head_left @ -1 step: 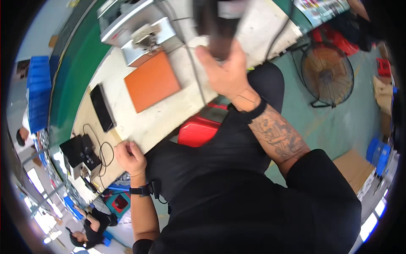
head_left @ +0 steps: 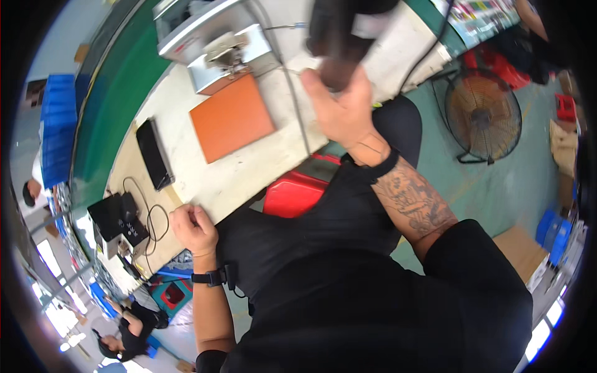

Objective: Assemble small portable electric fans using an electric screwdriver.

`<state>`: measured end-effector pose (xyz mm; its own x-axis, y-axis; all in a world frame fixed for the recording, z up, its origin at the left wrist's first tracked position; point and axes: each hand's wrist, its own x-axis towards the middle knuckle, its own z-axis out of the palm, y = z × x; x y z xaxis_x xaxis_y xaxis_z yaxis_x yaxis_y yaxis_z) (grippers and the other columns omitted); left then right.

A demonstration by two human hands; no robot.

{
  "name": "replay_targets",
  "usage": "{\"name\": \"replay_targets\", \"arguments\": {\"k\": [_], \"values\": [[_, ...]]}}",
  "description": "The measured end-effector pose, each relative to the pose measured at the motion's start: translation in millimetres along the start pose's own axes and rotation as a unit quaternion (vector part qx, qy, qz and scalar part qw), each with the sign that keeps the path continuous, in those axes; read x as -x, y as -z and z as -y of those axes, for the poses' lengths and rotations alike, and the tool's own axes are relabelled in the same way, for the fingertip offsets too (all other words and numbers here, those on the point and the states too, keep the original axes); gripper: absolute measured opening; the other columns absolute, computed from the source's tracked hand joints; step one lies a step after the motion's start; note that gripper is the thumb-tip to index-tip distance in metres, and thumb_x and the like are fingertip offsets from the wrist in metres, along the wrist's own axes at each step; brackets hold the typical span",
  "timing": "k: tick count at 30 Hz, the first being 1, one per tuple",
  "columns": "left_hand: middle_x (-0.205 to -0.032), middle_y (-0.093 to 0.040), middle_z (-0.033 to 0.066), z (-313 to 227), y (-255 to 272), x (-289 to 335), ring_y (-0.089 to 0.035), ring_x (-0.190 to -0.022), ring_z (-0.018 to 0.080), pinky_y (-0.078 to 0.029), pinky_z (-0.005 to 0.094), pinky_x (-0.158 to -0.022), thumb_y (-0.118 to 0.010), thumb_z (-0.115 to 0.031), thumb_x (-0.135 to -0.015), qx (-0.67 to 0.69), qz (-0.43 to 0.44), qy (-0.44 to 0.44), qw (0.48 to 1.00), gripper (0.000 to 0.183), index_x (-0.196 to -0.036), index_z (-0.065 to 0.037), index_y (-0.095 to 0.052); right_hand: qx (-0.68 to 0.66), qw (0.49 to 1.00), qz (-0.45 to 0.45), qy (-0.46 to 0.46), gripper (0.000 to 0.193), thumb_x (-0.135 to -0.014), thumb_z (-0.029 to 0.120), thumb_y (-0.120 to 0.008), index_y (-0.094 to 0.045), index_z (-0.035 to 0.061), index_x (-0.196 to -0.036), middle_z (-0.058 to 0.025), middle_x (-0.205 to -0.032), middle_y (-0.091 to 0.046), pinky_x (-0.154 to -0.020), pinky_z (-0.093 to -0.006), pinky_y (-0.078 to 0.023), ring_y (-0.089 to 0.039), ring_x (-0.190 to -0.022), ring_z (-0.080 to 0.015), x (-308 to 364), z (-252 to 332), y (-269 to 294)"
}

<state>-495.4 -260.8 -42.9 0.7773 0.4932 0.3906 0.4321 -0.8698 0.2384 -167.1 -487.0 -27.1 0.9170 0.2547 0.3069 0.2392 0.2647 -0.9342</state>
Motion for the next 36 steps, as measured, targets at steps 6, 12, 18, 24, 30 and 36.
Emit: {"name": "replay_targets", "arguments": {"k": [6,12,18,24,30,36], "values": [[-0.074,-0.054,0.0116,9.8,9.8,1.4,-0.049,-0.069,0.0328,-0.041,0.0454,-0.063,-0.066,-0.014,-0.089,-0.001,-0.002,-0.005,1.0,0.012,-0.088,-0.004,-0.06,0.076,0.994,0.079,0.001,0.019,-0.102,0.018,-0.074,-0.06,0.0041,-0.102,0.0039,-0.09,-0.057,-0.077,-0.0245,-0.044,-0.052,-0.083,-0.0061,9.2,-12.8,-16.7],[-0.073,-0.053,0.0095,15.7,12.1,14.1,-0.049,-0.068,0.0308,-0.041,0.0432,-0.062,-0.069,-0.013,-0.086,0.015,-0.061,-0.016,0.998,0.011,-0.086,-0.006,-0.061,0.135,0.987,0.085,-0.003,0.024,-0.103,0.026,-0.074,-0.062,0.0053,-0.1,0.0047,-0.09,-0.058,-0.078,-0.0238,-0.045,-0.053,-0.085,-0.0057,10.7,-25.8,-22.2],[-0.071,-0.053,0.0086,15.2,22.6,29.0,-0.051,-0.068,0.0302,-0.043,0.0432,-0.063,-0.071,-0.014,-0.086,0.019,-0.088,-0.022,0.996,0.012,-0.083,-0.008,-0.06,0.226,0.973,0.021,0.039,0.054,-0.092,0.05,-0.081,-0.069,0.0001,-0.109,-0.0117,-0.088,-0.077,-0.079,-0.0377,-0.056,-0.073,-0.083,-0.0242,26.9,-3.2,-30.1],[-0.07,-0.055,0.0083,11.4,35.8,38.4,-0.054,-0.07,0.0301,-0.045,0.0435,-0.064,-0.072,-0.015,-0.085,0.021,-0.107,-0.017,0.994,0.014,-0.082,-0.009,-0.06,0.266,0.962,-0.007,0.056,0.056,-0.094,0.052,-0.078,-0.068,-0.0017,-0.103,-0.0118,-0.086,-0.073,-0.079,-0.0369,-0.055,-0.069,-0.079,-0.0227,36.8,21.0,-32.9],[-0.072,-0.056,0.0071,8.7,54.7,42.0,-0.055,-0.072,0.0284,-0.046,0.0424,-0.065,-0.077,-0.014,-0.081,0.069,-0.095,0.009,0.993,0.016,-0.084,-0.008,-0.063,0.281,0.959,0.014,0.018,0.051,-0.096,0.047,-0.076,-0.068,0.0023,-0.119,-0.0156,-0.096,-0.078,-0.084,-0.0404,-0.056,-0.075,-0.09,-0.0317,38.2,30.2,-34.2],[-0.072,-0.058,0.0019,29.6,59.4,43.9,-0.053,-0.065,0.011,-0.043,0.028,-0.061,-0.073,-0.007,-0.095,0.393,-0.048,0.199,0.897,0.011,-0.087,-0.002,-0.066,0.242,0.969,0.028,0.03,0.051,-0.096,0.046,-0.077,-0.068,0.0007,-0.117,-0.0126,-0.093,-0.077,-0.081,-0.037,-0.056,-0.073,-0.085,-0.0245,32.0,14.7,-34.4]]}}
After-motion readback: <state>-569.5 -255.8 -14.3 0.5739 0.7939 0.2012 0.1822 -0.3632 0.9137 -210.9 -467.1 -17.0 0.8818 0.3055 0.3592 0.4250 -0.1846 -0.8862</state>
